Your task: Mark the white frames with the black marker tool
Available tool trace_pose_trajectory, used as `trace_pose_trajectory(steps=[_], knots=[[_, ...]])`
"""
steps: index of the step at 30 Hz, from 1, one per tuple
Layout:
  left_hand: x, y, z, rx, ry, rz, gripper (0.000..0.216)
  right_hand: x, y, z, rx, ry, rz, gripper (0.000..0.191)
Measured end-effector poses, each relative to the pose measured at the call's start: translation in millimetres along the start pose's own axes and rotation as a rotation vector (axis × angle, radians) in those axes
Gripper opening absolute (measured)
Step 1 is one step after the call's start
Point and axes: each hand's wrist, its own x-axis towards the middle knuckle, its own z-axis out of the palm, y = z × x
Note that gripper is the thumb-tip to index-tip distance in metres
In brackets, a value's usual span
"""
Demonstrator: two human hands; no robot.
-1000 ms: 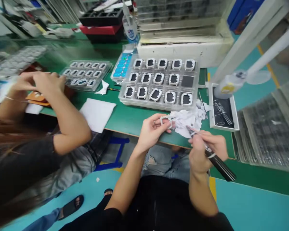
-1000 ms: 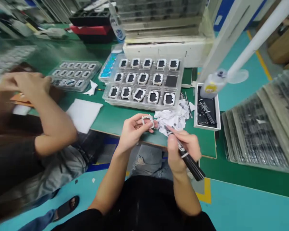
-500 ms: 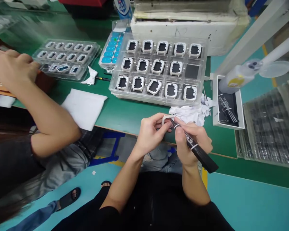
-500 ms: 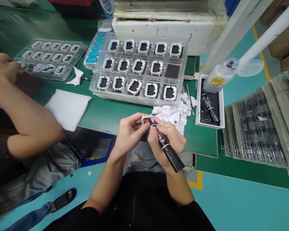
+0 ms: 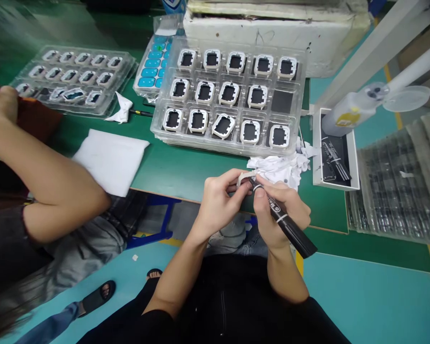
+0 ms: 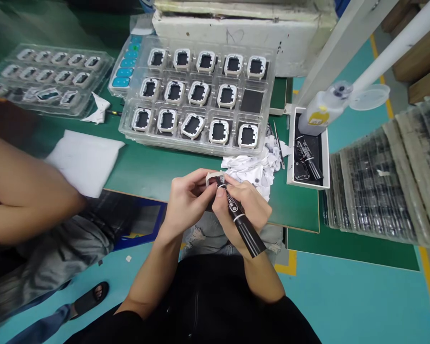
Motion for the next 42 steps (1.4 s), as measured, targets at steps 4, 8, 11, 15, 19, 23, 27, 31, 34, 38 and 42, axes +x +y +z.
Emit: trace_pose_trajectory(steps=[4,8,11,15,19,23,27,31,34,38,42], knots=[[0.2,0.2,0.2,0.009,0.001,0.009,0.009,0.1,-0.6,0.2,0.000,0.002,0.001,0.015],[-0.3,0.0,0.1,0.026,0.002,0.011,0.010,0.1,-0.5,0.6,0.002,0.006,0.001,0.016],[-0.7,-0.1,0.3,0.043,0.005,0.016,0.011,-0.3,0.2,0.5,0.003,0.008,0.004,0.016],[-0.4,1.8,0.3,0.096,0.001,0.020,0.013,-0.3,0.5,-0.1,-0.009,0.012,0.010,0.015],[0.1,4.8,0.0,0.178,0.011,0.047,0.015,0.8,-2.1,1.1,-0.039,0.015,-0.010,0.016],[0.1,5.6,0.4,0.209,0.019,0.059,0.016,2.0,-4.9,3.0,-0.056,0.022,-0.045,0.017],[-0.6,4.3,1.2,0.195,0.027,0.074,0.016,2.7,-4.9,2.9,-0.072,0.037,-0.045,0.015],[-1.2,3.6,1.4,0.182,0.031,0.085,0.015,2.8,-4.3,1.7,-0.066,0.023,-0.046,0.016],[-1.4,3.8,0.8,0.164,0.022,0.067,0.015,2.1,-4.3,1.3,-0.052,0.011,-0.030,0.017],[-1.5,3.9,0.5,0.150,0.023,0.044,0.015,0.7,-4.3,1.3,-0.068,0.023,-0.021,0.016],[-0.7,3.0,0.8,0.118,0.015,0.037,0.015,1.2,-4.7,1.1,-0.083,0.013,-0.024,0.016]])
